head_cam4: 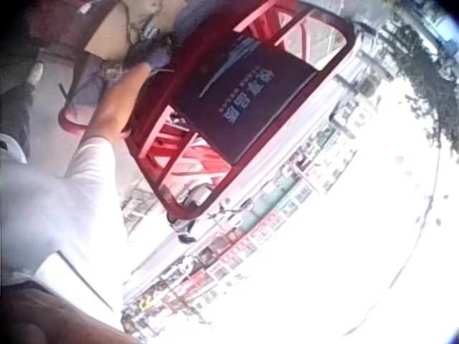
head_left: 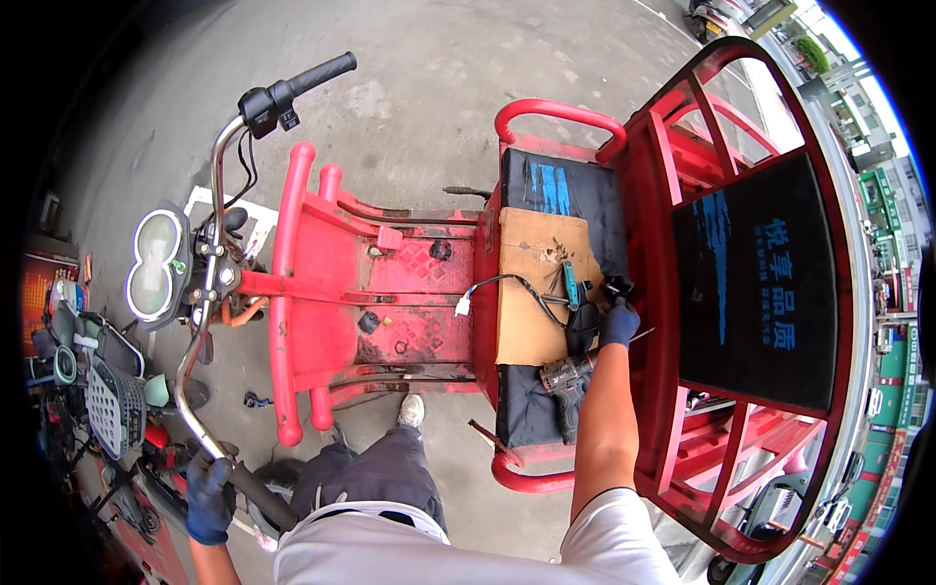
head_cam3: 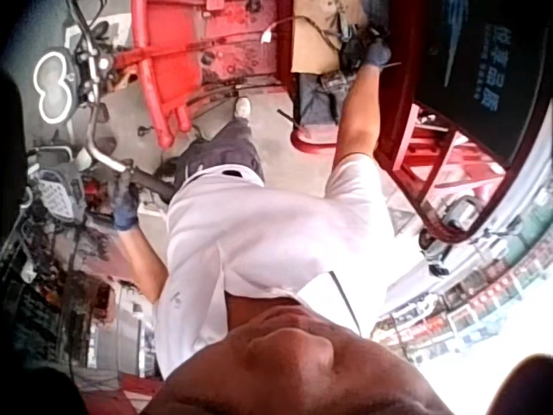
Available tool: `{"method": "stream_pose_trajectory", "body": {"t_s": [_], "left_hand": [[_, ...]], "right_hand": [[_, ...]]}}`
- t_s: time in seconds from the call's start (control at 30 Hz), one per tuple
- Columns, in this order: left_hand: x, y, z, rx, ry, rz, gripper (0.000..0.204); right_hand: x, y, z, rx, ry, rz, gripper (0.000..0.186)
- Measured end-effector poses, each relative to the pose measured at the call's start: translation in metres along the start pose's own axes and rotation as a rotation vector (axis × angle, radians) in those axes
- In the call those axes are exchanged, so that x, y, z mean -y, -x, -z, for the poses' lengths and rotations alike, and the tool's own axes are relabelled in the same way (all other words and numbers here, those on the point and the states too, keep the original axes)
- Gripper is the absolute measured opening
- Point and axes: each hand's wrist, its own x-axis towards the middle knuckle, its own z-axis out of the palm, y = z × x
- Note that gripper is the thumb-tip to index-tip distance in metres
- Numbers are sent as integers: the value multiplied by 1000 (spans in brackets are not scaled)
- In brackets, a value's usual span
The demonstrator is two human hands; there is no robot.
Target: The person repairs the handlebars of a red three-wheeled electric vehicle. They use a cordless drill to remove and install screws on the handlebar grips and controls, and manually adjust the position of the handlebars and wires.
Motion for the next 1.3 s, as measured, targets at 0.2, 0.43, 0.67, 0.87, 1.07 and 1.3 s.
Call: {"method": "stream_pose_trajectory", "body": {"t_s": [0.2, 0.43, 0.67, 0.87, 1.07, 1.3], "left_hand": [[2, -1, 0, 9, 9, -4, 44], [1, -2, 0, 39, -27, 6, 44], [-9, -1, 2, 62, -108, 89, 39], [-22, 8, 3, 180, -341, -80, 36], [0, -1, 19, 168, -194, -154, 36], [-60, 21, 49, 291, 155, -533, 40]], "right_hand": [[92, 54, 28, 34, -420, -207, 26], [106, 90, 31, 220, -519, 15, 18], [248, 251, 56, 762, -376, 202, 22], [300, 347, 40, 1343, -419, 415, 23], [357, 398, 11, 1473, -613, 649, 17], [496, 474, 22, 1371, -976, 892, 11]]}}
